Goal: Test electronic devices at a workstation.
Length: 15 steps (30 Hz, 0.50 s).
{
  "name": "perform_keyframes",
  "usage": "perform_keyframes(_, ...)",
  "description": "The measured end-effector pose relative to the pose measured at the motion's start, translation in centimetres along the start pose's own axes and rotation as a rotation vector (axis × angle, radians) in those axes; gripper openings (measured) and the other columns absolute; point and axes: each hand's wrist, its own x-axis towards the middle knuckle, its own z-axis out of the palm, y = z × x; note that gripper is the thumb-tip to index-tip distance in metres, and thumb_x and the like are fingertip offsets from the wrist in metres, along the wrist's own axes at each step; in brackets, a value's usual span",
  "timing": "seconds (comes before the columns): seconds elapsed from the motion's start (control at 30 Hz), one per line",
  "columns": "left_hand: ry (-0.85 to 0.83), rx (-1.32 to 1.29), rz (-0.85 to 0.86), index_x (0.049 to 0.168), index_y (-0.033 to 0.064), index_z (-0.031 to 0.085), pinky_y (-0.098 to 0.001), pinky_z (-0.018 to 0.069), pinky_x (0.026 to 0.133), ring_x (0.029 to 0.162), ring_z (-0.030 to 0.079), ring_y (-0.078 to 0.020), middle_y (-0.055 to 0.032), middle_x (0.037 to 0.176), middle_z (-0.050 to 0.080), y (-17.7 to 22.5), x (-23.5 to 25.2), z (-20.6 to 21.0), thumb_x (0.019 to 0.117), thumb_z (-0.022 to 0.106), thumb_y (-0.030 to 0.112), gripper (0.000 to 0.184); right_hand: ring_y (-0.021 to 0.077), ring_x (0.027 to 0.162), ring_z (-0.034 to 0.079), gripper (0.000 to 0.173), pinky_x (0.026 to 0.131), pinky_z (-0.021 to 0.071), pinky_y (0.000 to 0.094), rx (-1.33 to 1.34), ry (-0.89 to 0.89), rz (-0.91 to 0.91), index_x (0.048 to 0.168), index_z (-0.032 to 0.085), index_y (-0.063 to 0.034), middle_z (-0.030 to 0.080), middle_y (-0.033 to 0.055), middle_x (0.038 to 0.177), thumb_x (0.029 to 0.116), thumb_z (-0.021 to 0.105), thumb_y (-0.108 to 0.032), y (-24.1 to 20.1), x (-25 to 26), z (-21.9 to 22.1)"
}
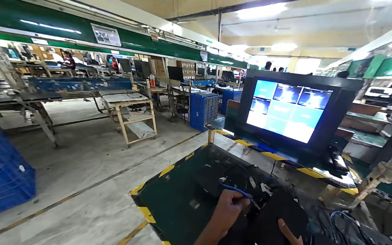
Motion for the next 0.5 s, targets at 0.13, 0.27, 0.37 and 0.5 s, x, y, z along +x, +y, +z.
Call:
perform_keyframes(0.13, 0.134, -0.159, -0.003, 0.101, 0.0017, 0.077, -0.0291, 0.059, 0.084, 0.092, 0.069, -0.0132, -0.0068, 0.1, 0.073, -0.5, -0.6, 1.2, 0.0933, 0.071, 0.007, 0.011, 0.0079, 0.093, 0.072, 0.044, 0.085, 0.0625, 0.0296, 0.064, 0.02, 0.029, 0.132, 0.047, -0.0033, 0.073, 0.0018, 0.103, 0.0949, 0.066, -0.018, -0.1, -0.2, 0.2)
perform_keyframes(0.27, 0.188, -0.201, -0.095, 0.098, -0.001, 0.077, -0.0337, 0.0641, 0.076, 0.081, 0.074, -0.0175, -0.0096, 0.089, 0.076, 0.1, -0.7, 2.3, 0.0891, 0.077, 0.005, 0.011, 0.0099, 0.091, 0.073, 0.04, 0.083, 0.0634, 0.0325, 0.116, 0.029, 0.064, 0.132, 0.047, -0.0041, 0.073, 0.0036, 0.102, 0.0972, 0.062, -0.017, 0.2, -0.5, 0.6)
perform_keyframes(0.37, 0.185, -0.072, -0.061, 0.094, 0.0025, 0.078, -0.0329, 0.0644, 0.073, 0.076, 0.074, -0.0159, -0.007, 0.085, 0.076, 0.2, -0.1, 2.1, 0.0862, 0.081, 0.009, 0.011, 0.0102, 0.092, 0.072, 0.042, 0.084, 0.0629, 0.0329, 0.119, 0.015, 0.065, 0.132, 0.048, -0.0037, 0.072, 0.0045, 0.103, 0.0968, 0.063, -0.021, 0.2, -0.5, 0.8)
perform_keyframes(0.5, 0.132, 0.198, 0.038, 0.087, 0.0068, 0.079, -0.0312, 0.0594, 0.078, 0.08, 0.07, -0.0104, -0.0023, 0.085, 0.075, -0.3, 0.2, 1.6, 0.0854, 0.083, 0.024, 0.018, 0.0097, 0.094, 0.072, 0.043, 0.087, 0.0623, 0.0332, 0.122, -0.017, 0.015, 0.132, 0.048, -0.0046, 0.072, 0.0029, 0.104, 0.0962, 0.066, -0.022, 0.5, -0.5, 1.0)
